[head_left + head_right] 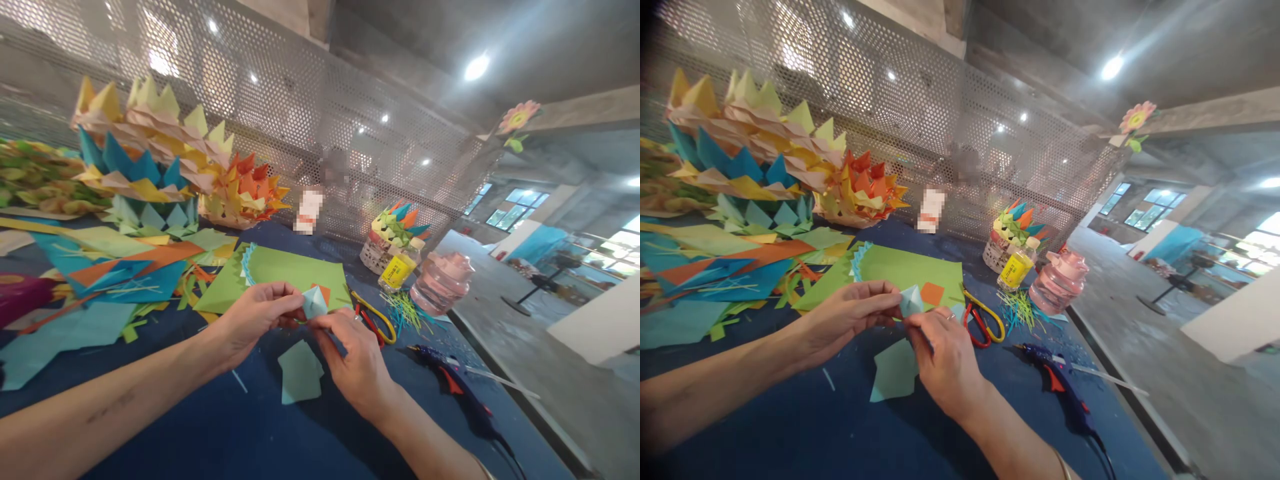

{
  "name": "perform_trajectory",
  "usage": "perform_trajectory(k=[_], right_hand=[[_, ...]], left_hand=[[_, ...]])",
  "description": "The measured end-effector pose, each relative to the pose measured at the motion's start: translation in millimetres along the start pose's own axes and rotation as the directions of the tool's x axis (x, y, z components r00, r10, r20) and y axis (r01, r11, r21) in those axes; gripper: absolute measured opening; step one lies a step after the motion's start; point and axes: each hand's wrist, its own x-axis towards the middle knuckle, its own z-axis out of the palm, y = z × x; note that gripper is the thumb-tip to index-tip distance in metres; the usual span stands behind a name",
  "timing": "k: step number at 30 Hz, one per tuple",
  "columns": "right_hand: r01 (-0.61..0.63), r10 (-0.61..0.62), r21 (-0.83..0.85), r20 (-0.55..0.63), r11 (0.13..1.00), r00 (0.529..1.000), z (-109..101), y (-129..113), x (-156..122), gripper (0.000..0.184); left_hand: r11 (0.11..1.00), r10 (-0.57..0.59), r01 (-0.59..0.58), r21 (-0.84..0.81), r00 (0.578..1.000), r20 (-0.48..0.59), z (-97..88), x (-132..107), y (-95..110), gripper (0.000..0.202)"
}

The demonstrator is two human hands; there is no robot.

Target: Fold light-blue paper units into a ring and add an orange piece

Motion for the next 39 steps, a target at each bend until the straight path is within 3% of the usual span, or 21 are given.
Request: perform_trajectory(k=[5,10,19,30,35,39], right_hand=[[0.046,-0.049,-0.069,-0.047,0.997,0.998,-1.6,1.7,-1.0,0.036],[0.034,-0.043,-0.115,-0.072,0.993,0.996,-4.1,4.7,1.6,0.017],[0.123,-0.124,-0.103,-0.007,0.987,0.992,-7.0,8.1,2.7,0.022],[-0.005,0.006,0.01,-0.1,1.0,0.995,-3.6,5.1,0.8,0.012],[-0.098,0.108,0.066,-0.153,0.993,0.982,-0.2,8.1,-2.2,0.027],[-0.056,0.062,0.064,-0.105,0.996,0.992,-1.9,7.7,0.2,0.01]], left_hand=[[1.0,0.023,-0.023,0.018,1.0,-0.019,-0.9,0.0,1.3,0.022],[0.999,0.012,-0.011,0.032,1.0,-0.024,0.1,-0.7,1.4,0.021],[0.996,0.015,-0.013,0.092,1.0,-0.015,0.4,0.6,0.6,0.022],[0.996,0.023,-0.029,0.088,0.997,0.068,2.9,-2.6,-1.4,0.02],[0.993,0.025,-0.032,0.117,0.998,0.054,4.8,-4.3,-0.2,0.02],[0.993,0.034,-0.043,0.113,0.996,0.081,2.9,-3.7,-2.1,0.019]])
